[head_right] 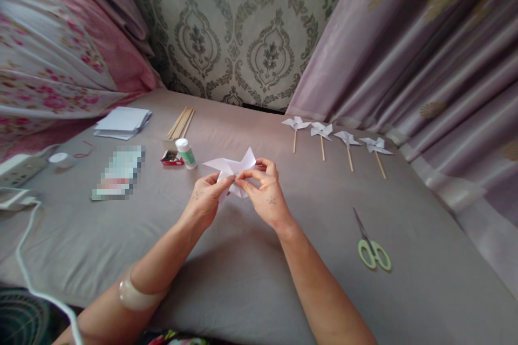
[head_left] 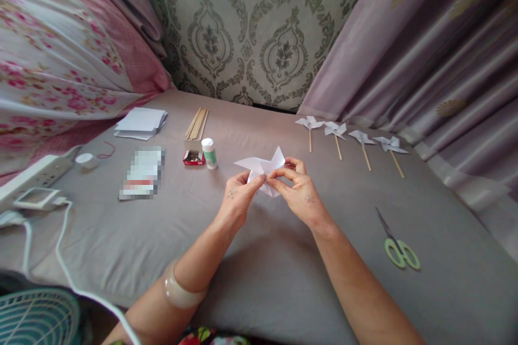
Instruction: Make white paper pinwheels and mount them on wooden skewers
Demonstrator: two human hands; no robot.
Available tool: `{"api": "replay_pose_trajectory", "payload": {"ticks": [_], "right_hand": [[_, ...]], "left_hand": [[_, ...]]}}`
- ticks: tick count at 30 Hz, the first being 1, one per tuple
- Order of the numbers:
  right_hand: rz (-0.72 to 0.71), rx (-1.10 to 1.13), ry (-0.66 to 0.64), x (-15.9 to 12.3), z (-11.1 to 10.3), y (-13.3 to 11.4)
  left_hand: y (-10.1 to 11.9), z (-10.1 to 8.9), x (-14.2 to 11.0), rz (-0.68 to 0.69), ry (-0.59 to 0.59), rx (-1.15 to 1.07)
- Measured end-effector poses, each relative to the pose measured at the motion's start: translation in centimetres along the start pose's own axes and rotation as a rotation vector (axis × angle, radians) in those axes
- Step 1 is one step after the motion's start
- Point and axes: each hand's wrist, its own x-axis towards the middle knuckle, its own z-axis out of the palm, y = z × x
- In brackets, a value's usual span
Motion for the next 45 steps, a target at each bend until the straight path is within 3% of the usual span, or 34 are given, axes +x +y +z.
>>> {"api": "replay_pose_trajectory", "payload": {"ticks": [14, 27, 37, 45], "right_hand": [[0.019, 0.043, -0.046, 0.2, -0.8, -0.3], [0.043, 0.04, -0.098, 0.3, -1.3, -0.3], [0.141, 0.124, -0.122, 0.3, -1.1, 0.0], [0.27, 0.315, -0.167, 0.2, -0.7, -0.2]], "left_hand": [[0.6, 0.2, -0.4, 0.018, -0.098, -0.059], [0.9, 0.3, -0.5, 0.057, -0.113, -0.015], [0.5, 0.2, -0.2, 0.094, -0.131, 0.024], [0.4, 0.1, 0.0, 0.11, -0.13, 0.037]]}}
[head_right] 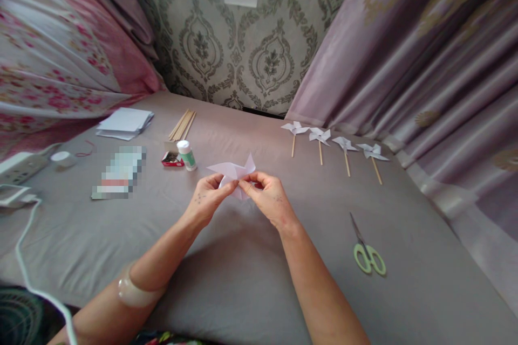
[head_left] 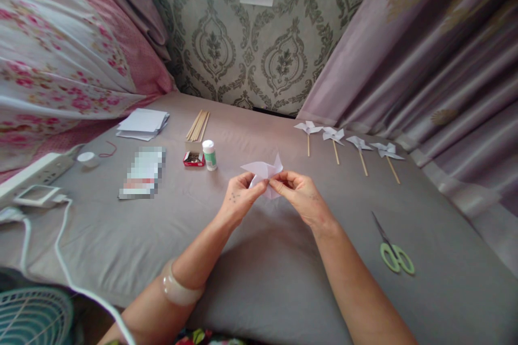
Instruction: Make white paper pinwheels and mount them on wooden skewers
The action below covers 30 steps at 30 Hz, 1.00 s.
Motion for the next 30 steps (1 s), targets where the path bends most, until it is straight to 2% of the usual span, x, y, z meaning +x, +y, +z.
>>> {"api": "replay_pose_trajectory", "payload": {"ticks": [6, 15, 23, 30], "right_hand": [[0.023, 0.076, 0.039, -0.1, 0.4, -0.2], [-0.017, 0.148, 0.093, -0.1, 0.9, -0.1], [0.047, 0.257, 0.194, 0.1, 1.3, 0.4], [0.075, 0.231, 0.114, 0.4, 1.2, 1.0]], "left_hand": [[-0.1, 0.0, 0.1, 0.011, 0.005, 0.006], [-0.2, -0.2, 0.2, 0.005, 0.023, 0.025], [-0.5, -0.3, 0.3, 0.009, 0.049, 0.055], [-0.7, -0.3, 0.4, -0.002, 0.05, 0.071]]}}
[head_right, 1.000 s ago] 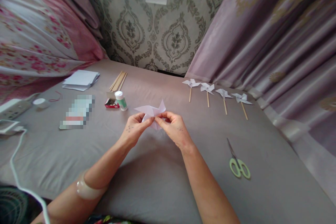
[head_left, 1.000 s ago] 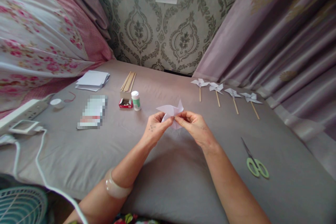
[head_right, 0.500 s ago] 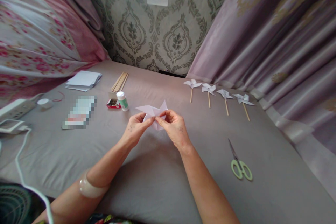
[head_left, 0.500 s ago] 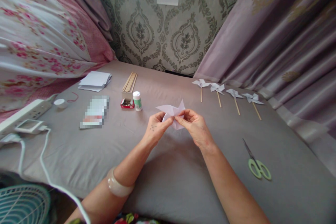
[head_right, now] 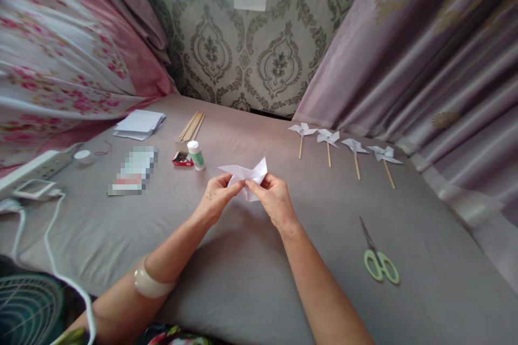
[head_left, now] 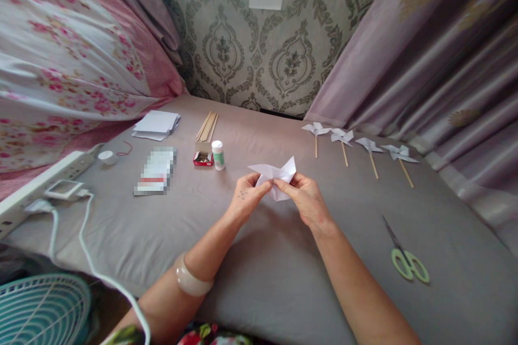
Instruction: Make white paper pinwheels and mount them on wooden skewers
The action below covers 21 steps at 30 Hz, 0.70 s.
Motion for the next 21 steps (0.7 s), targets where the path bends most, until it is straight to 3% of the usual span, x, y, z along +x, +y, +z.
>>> {"api": "replay_pose_trajectory", "payload": {"ticks": [21], "right_hand": [[0.012, 0.053, -0.06, 0.62, -0.93, 0.27]], "left_hand": [[-0.07, -0.63, 0.33, -0.097, -0.107, -0.042]]}}
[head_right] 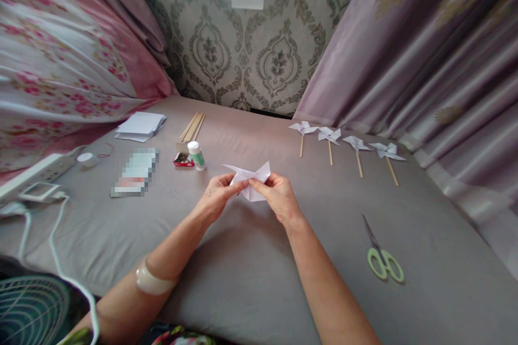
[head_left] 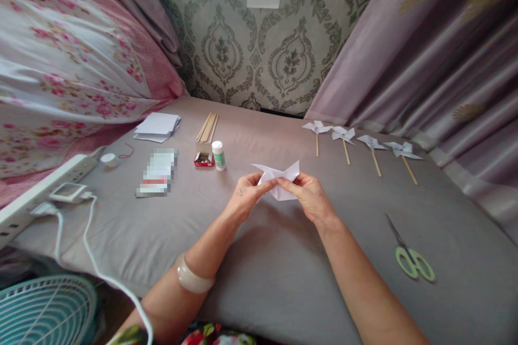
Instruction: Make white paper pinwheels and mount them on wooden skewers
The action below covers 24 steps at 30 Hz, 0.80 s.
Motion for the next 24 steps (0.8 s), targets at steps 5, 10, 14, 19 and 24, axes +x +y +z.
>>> {"api": "replay_pose_trajectory", "payload": {"ticks": [5, 10, 14, 19, 24], "right_hand": [[0.006, 0.002, 0.005, 0.07, -0.09, 0.12], [0.033, 0.01, 0.026, 0.06, -0.05, 0.07], [0.045, -0.003, 0.037, 0.08, -0.07, 0.08], [0.05, -0.025, 0.048, 0.08, -0.13, 0.29], [0.07, -0.026, 0.046, 0.06, -0.19, 0.43]], "left_hand": [[-0.02, -0.07, 0.09, -0.004, 0.002, 0.019], [0.15, -0.04, 0.11, -0.012, 0.01, 0.031], [0.32, -0.04, 0.06, -0.018, 0.006, 0.031], [0.24, -0.15, 0.15, -0.026, 0.016, 0.058], [-0.16, -0.45, 0.38, -0.029, 0.024, 0.075]]}}
